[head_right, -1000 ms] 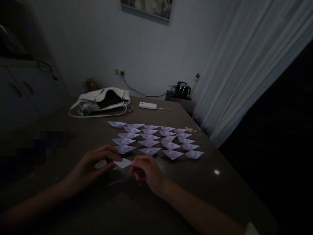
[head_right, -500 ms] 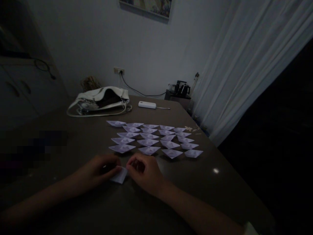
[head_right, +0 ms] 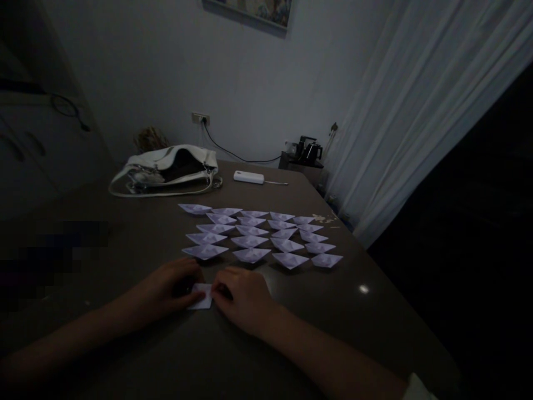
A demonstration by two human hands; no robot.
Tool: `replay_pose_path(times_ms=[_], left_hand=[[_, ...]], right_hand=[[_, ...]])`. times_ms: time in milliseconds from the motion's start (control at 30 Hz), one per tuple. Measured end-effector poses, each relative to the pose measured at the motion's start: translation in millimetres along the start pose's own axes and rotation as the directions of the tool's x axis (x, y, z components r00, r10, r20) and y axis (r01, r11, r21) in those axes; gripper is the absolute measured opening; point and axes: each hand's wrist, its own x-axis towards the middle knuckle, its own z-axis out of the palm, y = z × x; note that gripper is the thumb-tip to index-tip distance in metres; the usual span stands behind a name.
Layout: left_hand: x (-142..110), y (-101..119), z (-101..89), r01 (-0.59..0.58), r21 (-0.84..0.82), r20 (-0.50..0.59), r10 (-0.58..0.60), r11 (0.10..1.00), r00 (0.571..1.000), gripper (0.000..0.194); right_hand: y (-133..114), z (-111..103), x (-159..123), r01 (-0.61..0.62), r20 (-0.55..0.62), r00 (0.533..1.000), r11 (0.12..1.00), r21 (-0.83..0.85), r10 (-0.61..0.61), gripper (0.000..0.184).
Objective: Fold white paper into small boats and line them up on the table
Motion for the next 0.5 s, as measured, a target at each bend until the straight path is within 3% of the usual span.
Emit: replay_pose_path(times_ms=[500], left_hand=[[2.2,-6.6,5.3,-0.001,0.001,-0.002,0.001,1.0,1.0,0.014]], right_hand=[[-7.8,-7.2,-3.9,0.126,0.107,0.988,0.986,-0.105,-0.114,0.003]])
